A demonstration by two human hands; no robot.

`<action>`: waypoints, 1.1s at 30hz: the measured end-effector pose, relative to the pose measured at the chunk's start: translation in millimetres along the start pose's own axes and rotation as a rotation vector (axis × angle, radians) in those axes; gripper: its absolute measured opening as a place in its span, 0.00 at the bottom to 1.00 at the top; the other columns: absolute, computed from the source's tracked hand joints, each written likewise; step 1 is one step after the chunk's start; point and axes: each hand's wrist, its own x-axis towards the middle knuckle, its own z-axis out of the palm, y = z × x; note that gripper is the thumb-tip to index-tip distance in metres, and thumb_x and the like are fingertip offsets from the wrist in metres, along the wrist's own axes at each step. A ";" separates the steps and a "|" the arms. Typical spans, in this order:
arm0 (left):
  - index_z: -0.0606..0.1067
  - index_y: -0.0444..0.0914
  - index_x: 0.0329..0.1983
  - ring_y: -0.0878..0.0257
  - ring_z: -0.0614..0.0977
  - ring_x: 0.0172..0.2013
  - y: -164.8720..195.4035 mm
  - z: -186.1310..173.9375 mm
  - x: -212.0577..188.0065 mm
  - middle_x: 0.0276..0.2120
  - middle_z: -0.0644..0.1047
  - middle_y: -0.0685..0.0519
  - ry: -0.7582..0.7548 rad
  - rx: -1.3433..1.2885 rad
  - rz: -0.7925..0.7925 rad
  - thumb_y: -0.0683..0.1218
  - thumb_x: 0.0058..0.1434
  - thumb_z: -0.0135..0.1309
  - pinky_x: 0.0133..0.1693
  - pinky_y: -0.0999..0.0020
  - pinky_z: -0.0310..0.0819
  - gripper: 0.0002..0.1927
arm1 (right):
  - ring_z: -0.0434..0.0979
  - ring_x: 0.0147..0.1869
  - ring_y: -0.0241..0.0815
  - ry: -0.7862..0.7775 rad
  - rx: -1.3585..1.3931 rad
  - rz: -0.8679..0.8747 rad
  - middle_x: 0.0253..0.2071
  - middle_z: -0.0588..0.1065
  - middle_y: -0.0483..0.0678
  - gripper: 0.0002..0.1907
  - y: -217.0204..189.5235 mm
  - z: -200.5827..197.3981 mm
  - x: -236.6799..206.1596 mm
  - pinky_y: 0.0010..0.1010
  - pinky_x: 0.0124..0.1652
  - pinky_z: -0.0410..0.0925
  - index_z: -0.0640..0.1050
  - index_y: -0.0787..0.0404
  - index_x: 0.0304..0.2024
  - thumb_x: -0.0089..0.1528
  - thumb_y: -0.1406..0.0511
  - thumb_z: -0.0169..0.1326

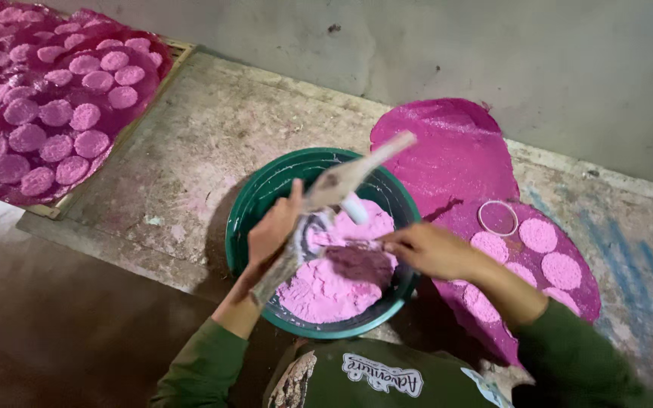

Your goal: The person scoops pink paste from a green bowl into a handheld metal mold, then presses the mold onto a flat pink sheet to form circular pieces. The person repeats this process multiple times, arranging the formed circles on the sheet.

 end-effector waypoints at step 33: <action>0.71 0.37 0.64 0.32 0.68 0.65 -29.7 14.3 -22.4 0.76 0.52 0.39 0.374 0.104 0.013 0.53 0.62 0.58 0.56 0.43 0.72 0.29 | 0.86 0.33 0.42 0.273 0.369 -0.160 0.41 0.83 0.56 0.27 -39.6 71.7 20.0 0.33 0.36 0.77 0.72 0.54 0.65 0.63 0.73 0.49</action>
